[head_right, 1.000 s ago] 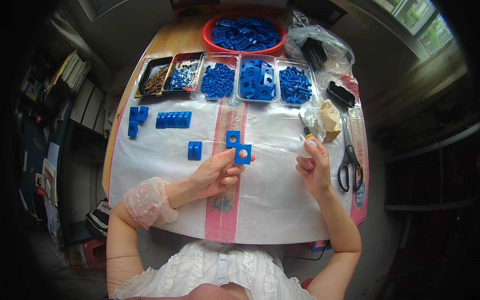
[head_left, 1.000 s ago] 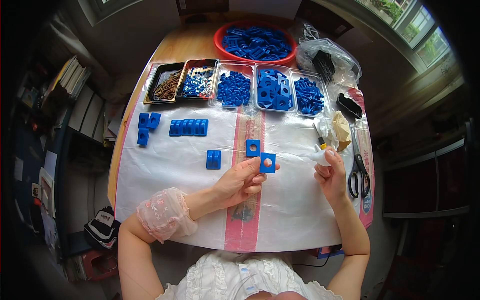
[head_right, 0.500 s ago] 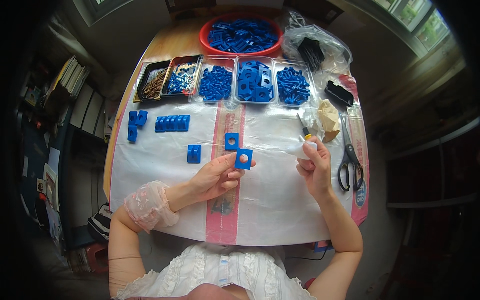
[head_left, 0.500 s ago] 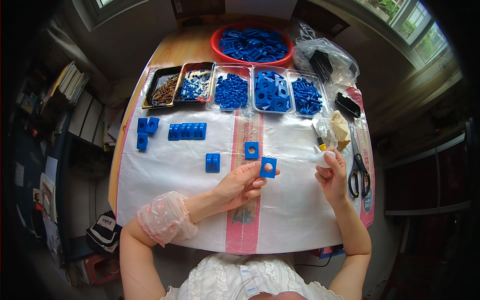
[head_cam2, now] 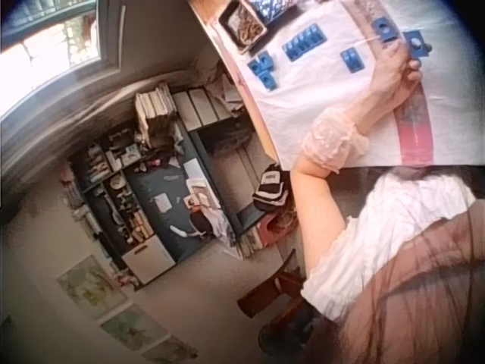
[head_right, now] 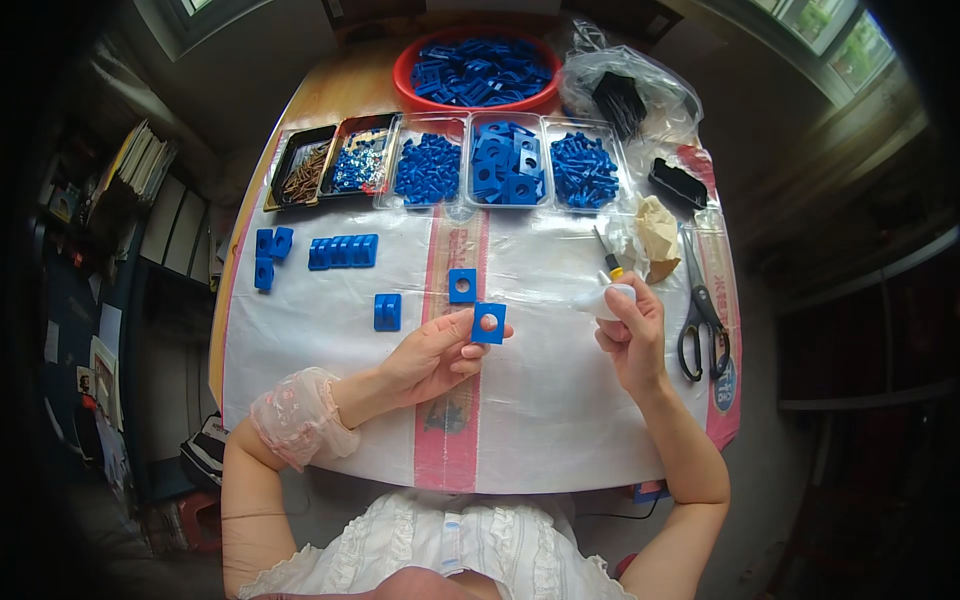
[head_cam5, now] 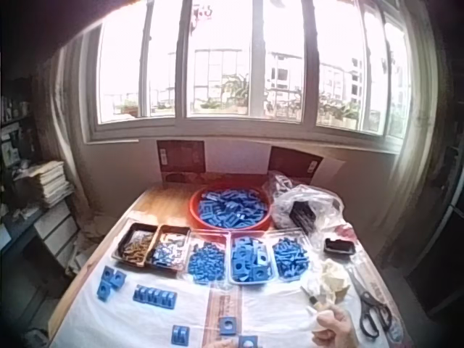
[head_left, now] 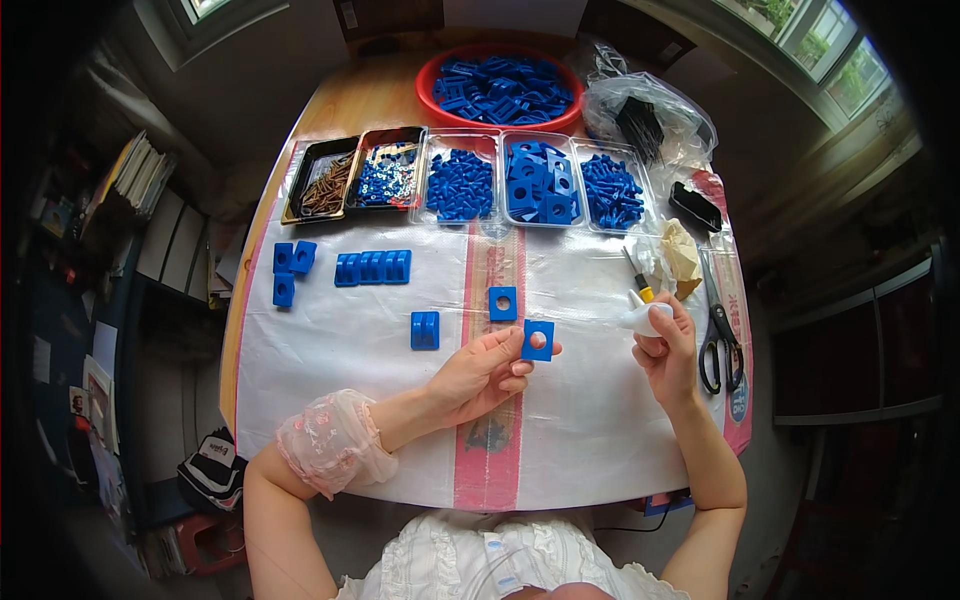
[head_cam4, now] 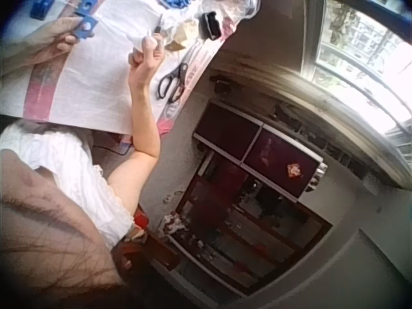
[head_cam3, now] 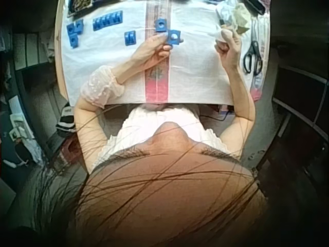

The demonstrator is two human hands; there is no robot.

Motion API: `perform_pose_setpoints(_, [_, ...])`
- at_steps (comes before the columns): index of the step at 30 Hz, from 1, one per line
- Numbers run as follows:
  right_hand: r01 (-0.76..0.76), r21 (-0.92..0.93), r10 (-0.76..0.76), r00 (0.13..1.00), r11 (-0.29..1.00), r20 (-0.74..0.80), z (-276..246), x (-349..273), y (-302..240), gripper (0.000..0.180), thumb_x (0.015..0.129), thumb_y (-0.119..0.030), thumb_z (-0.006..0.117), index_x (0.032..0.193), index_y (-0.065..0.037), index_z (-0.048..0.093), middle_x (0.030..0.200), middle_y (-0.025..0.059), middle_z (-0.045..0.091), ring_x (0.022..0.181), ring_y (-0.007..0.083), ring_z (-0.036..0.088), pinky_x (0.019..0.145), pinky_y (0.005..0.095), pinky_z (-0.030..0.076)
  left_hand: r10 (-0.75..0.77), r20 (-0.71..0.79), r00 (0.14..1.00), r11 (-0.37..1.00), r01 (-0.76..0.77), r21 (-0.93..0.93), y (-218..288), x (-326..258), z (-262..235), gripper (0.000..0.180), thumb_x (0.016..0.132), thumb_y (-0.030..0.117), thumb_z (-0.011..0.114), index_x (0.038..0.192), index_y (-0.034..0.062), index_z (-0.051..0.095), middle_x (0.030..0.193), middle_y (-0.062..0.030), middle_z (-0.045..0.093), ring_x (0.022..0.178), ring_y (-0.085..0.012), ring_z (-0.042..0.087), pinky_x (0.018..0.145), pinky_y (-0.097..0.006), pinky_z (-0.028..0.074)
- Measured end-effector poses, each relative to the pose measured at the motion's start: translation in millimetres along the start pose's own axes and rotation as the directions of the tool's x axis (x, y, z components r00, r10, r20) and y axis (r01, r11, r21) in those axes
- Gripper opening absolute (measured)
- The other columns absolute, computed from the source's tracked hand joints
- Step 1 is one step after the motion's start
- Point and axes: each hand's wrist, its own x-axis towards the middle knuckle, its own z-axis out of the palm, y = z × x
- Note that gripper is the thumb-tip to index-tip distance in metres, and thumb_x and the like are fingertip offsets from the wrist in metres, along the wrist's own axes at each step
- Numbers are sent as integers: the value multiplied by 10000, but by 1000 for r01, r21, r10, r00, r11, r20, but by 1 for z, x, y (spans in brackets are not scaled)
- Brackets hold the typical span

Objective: The recorder is assembling small blue plastic parts at a workstation, using a hand tool to press components together.

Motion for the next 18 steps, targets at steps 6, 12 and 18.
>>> perform_pose_setpoints(6, [7, -22, -7, 1000, 1000, -2, 0, 0, 1, 167, 941, -196, 631, 847, -151, 501, 610, -83, 376, 495, -4, 278, 429, 188, 176, -4, -8, 1000, 1000, 4, 19, 1, 0, 3, 285, 1062, 294, 457, 1135, 45, 576, 1263, -117, 575, 744, -35, 469, 600, -171, 407])
perform_pose_setpoints(12, [5, -16, -5, 1000, 1000, 0, 1, 0, 0, 181, 933, -184, 641, 829, -152, 497, 619, -86, 387, 501, -5, 289, 432, 190, 177, -5, 5, 1000, 1000, 5, 11, 1, -1, 2, 291, 1061, 298, 459, 1143, 42, 571, 1268, -118, 575, 747, -35, 471, 605, -174, 411])
perform_pose_setpoints(18, [10, -23, -10, 1000, 1000, -4, 0, 1, 1, 185, 932, -185, 641, 823, -151, 496, 617, -85, 389, 500, -5, 293, 433, 192, 179, -6, 3, 1000, 1000, 6, 8, 1, 0, 2, 297, 1063, 300, 450, 1147, 40, 568, 1267, -121, 577, 751, -36, 477, 613, -179, 418])
